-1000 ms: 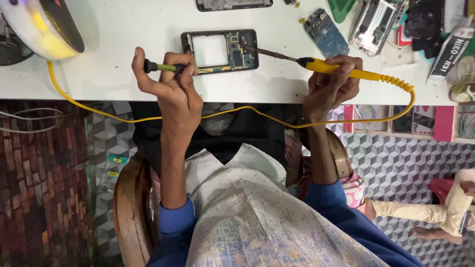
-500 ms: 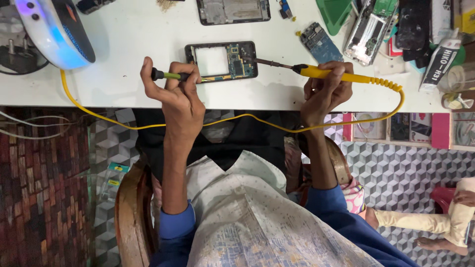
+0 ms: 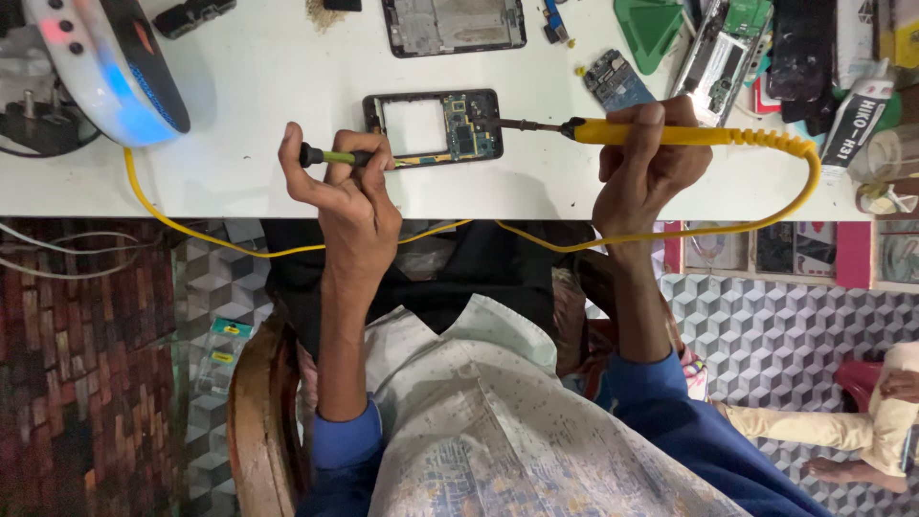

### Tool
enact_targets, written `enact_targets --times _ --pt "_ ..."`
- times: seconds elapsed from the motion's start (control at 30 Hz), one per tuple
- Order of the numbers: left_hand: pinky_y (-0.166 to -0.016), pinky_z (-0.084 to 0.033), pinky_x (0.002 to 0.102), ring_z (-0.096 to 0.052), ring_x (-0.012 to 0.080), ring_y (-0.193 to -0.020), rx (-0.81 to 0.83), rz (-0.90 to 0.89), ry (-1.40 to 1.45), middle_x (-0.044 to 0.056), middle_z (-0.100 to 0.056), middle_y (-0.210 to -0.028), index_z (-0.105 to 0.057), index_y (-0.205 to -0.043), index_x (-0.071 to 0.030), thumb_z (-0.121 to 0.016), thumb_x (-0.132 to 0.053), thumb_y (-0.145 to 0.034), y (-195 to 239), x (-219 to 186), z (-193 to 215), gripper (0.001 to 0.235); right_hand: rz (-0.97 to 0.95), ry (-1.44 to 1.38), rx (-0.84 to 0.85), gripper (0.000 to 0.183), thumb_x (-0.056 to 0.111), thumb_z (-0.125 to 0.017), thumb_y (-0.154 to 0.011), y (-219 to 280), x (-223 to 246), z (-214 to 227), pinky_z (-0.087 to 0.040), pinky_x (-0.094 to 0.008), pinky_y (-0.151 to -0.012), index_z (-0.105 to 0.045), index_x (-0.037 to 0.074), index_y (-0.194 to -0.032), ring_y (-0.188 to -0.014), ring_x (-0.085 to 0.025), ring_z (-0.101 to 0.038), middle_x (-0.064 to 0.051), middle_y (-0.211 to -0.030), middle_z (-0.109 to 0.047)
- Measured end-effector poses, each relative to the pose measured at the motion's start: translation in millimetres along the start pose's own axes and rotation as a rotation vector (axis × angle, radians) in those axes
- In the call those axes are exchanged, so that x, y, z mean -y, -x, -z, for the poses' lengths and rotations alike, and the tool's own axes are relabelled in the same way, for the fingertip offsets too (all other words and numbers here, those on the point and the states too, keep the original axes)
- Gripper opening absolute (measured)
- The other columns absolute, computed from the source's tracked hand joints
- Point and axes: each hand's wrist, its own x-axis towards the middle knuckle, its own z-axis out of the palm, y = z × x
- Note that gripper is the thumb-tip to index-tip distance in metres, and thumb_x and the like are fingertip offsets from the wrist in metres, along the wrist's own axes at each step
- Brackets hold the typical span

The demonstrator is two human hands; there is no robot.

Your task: The person uses a soldering iron and a green-handled tool to work on the circuit board of a disassembled mobile phone. They repeatedly apply the soldering iron to specific points on the board while holding the other tool steady.

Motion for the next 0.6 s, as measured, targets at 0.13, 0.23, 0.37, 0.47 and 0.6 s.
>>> enact_targets --times 0.13,0.23,0.37,0.47,0.6 --pt "-0.086 -0.054 0.026 -0.058 0.0181 -0.087 -0.021 0.005 -0.002 0.013 -0.059 -0.105 0.006 -0.156 -0.017 -0.041 0.006 -0.119 3 2 -1 0.064 0.054 -0.004 -0.003 0.043 0.031 -0.048 -0.12 3 -10 4 -0.032 -0.023 -0.04 -0.056 -0.002 -0.093 -0.044 -0.008 -0.041 -0.006 -0.072 -0.051" --pt "-0.09 -0.052 0.031 -0.058 0.0219 -0.089 -0.029 0.006 -0.052 0.014 -0.06 -0.107 0.005 -0.157 -0.014 -0.042 0.002 -0.117 5 3 -1 0.064 -0.007 -0.189 -0.161 0.041 0.034 -0.051 -0.118 5 -29 6 -0.031 -0.025 -0.04 -0.055 0.001 -0.093 -0.046 -0.009 -0.038 -0.005 -0.071 -0.048" --pt "-0.092 -0.052 0.036 -0.057 0.0245 -0.088 -0.005 0.016 -0.068 0.015 -0.061 -0.106 0.006 -0.152 -0.007 -0.042 -0.003 -0.114 -8 -9 1 0.061 -0.315 -0.421 -0.393 0.042 0.043 -0.05 -0.113 5 -38 11 -0.028 -0.025 -0.04 -0.057 0.005 -0.096 -0.045 -0.006 -0.03 0.003 -0.058 -0.036" --pt "-0.097 -0.052 0.037 -0.059 0.0252 -0.089 -0.007 -0.003 -0.072 0.018 -0.06 -0.108 0.007 -0.152 -0.006 -0.042 -0.003 -0.114 -7 -7 -2 0.061 -0.432 -0.552 -0.34 0.041 0.046 -0.049 -0.108 10 -51 17 -0.03 -0.025 -0.039 -0.057 0.006 -0.1 -0.042 -0.01 -0.035 0.0 -0.059 -0.041" --pt "-0.1 -0.051 0.038 -0.058 0.0259 -0.089 -0.024 -0.027 -0.088 0.018 -0.06 -0.105 0.008 -0.153 -0.007 -0.043 -0.001 -0.113 -3 1 -1 0.065 -0.438 -0.688 -0.358 0.042 0.044 -0.052 -0.111 18 -67 22 -0.032 -0.027 -0.044 -0.057 0.003 -0.104 -0.05 -0.012 -0.037 -0.002 -0.066 -0.041"
